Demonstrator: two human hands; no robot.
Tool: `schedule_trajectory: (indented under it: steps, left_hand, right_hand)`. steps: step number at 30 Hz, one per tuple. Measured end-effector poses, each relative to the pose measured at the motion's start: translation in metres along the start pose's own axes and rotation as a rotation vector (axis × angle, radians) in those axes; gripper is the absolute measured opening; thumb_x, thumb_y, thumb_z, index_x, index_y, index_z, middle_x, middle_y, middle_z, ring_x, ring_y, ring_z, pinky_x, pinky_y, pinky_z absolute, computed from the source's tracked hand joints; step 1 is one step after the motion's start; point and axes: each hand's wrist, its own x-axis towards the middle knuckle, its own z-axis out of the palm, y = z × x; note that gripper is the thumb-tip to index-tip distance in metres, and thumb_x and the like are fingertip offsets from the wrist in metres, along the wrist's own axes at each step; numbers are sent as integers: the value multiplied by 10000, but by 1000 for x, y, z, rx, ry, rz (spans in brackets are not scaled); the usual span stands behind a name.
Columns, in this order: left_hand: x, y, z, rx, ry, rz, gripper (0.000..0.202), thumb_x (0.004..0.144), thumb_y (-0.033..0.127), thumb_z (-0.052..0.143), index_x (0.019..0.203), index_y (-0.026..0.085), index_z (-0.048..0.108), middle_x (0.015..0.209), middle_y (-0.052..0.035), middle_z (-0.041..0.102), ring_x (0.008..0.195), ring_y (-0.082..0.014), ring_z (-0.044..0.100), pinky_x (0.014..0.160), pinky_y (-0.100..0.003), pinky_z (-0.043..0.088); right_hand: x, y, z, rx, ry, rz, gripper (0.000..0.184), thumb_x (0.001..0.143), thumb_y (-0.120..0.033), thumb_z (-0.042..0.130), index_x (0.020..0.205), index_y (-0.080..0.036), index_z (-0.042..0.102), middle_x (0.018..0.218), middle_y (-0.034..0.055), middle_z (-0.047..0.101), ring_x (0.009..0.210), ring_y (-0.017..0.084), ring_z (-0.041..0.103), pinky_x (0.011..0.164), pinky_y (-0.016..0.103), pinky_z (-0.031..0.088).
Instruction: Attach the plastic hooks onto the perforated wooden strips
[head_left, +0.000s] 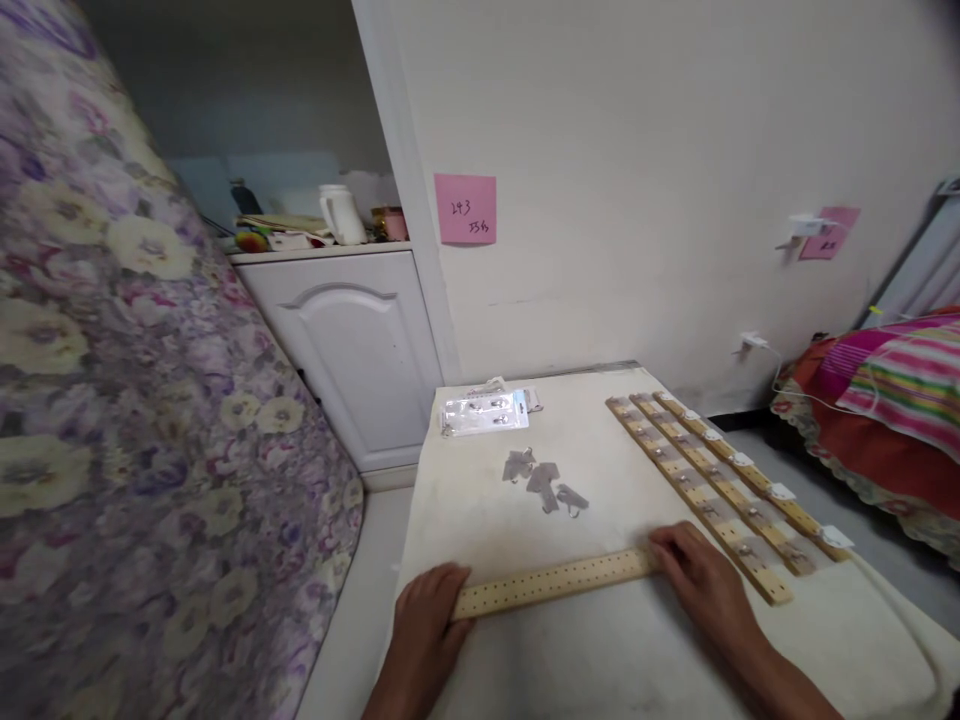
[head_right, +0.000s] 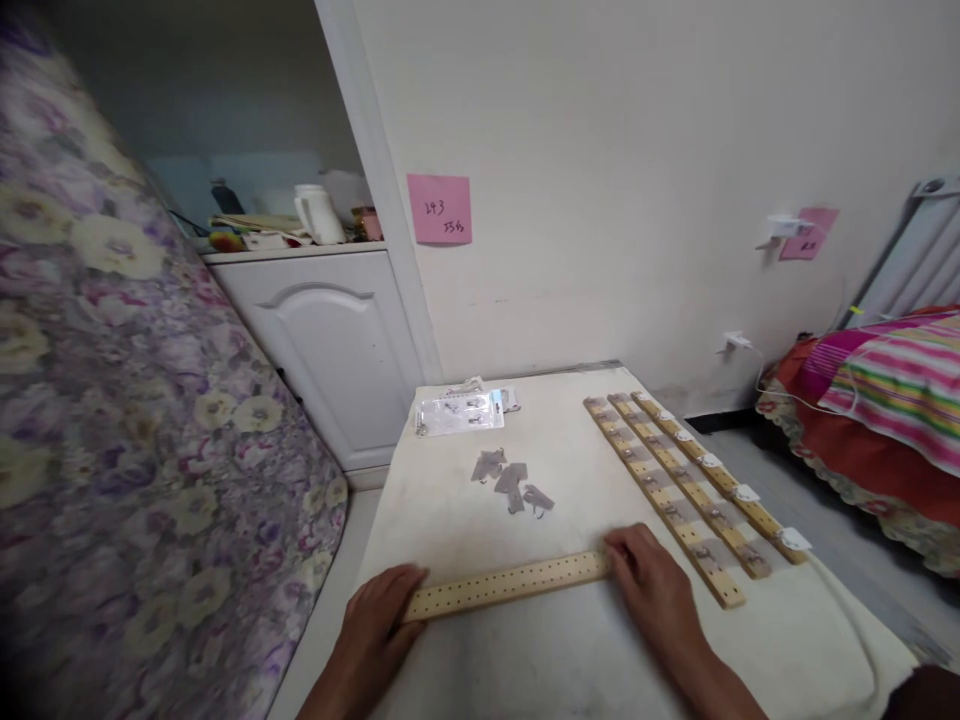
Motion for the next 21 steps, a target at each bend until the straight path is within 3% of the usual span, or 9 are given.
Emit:
schedule_trajectory:
  steps: [4, 9, 14, 21]
  left_hand:
    - [-10, -14, 3, -5, 84, 13, 438, 707, 204, 624, 1142, 262, 635, 1192, -86, 653, 1100, -282, 600, 924, -459, 495]
    - [-14, -20, 0, -28, 73, -52, 425, 702, 231, 648, 1126, 255, 647, 1197, -88, 655, 1120, -293, 596, 941, -488, 494]
    - [-14, -16, -6, -117, 38, -133, 423, 726, 291, 644, 1149, 261, 637, 1224, -78, 638, 1157, -282, 573, 984, -463, 473]
    - [-6, 4, -19, -234, 33, -248, 373, 802, 404, 568, 1138, 254, 627, 1212, -67, 629, 1131, -259, 587, 970, -427, 488]
  right_hand:
    - [44, -24, 34, -45, -61, 1, 113, 815, -265, 467, 803, -223, 571, 802, 12, 595, 707, 166, 560, 661, 273, 411]
    - [65, -34, 64, -37, -51, 38, 192, 718, -141, 486, 852, -236, 584, 839, -12, 583, 696, 140, 542, 645, 248, 352]
    - [69, -32, 74, 18, -30, 79, 123, 741, -179, 484, 771, -228, 592, 771, -6, 576, 667, 146, 527, 613, 248, 330]
    - [65, -25, 73, 177, 20, 97, 125, 782, -262, 463, 732, -210, 566, 716, -2, 597, 672, 163, 546, 629, 253, 387]
